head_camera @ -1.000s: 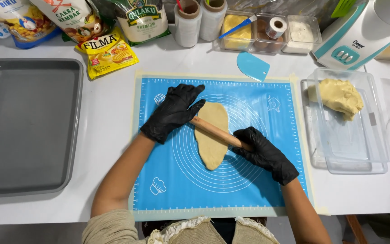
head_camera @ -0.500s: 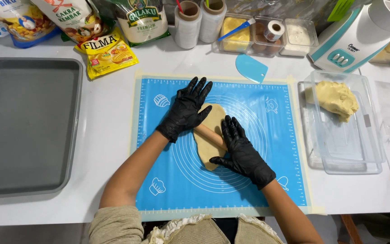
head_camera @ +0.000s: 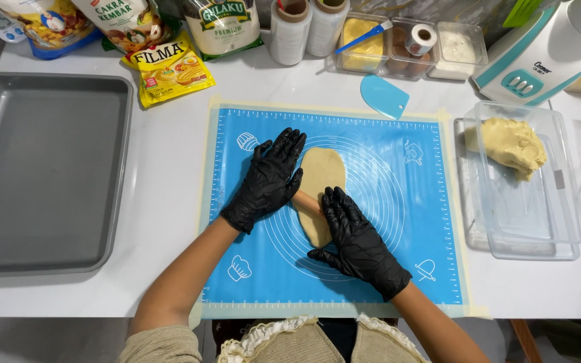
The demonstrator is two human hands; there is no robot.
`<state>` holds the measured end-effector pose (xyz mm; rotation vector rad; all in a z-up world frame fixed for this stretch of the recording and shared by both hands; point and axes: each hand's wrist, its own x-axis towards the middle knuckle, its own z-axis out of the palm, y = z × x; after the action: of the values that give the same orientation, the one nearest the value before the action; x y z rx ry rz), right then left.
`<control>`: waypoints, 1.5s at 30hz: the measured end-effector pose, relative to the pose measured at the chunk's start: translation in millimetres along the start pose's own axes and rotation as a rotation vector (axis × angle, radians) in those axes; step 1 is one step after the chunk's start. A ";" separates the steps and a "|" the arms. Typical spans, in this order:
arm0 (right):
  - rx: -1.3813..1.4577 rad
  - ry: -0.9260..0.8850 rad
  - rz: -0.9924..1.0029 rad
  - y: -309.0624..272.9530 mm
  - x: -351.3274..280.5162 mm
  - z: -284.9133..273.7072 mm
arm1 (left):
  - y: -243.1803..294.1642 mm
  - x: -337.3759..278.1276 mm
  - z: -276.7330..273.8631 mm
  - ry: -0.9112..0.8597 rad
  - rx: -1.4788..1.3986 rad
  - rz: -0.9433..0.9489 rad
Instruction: A person wearing gloves takes a piece of dough, shapes it into a ball, and rolls it flat using a rolling pin on a silicone mat.
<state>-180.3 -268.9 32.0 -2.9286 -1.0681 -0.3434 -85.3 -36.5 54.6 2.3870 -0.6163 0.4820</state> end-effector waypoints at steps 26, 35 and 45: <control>0.319 0.072 0.067 2.2 -39.2 -20.6 | -70.6 -134.9 33.4 -0.161 0.425 0.179; 0.291 0.047 0.203 99.0 -6.8 5.9 | -82.7 -34.9 49.1 -0.105 0.993 0.480; 0.245 -0.050 0.332 170.1 49.6 52.2 | -52.3 32.3 41.0 -0.221 0.660 -0.271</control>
<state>-24.5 -363.9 3.1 -2.8314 -0.5606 -0.1222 -23.1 -36.3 14.7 3.1236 -0.2274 0.3354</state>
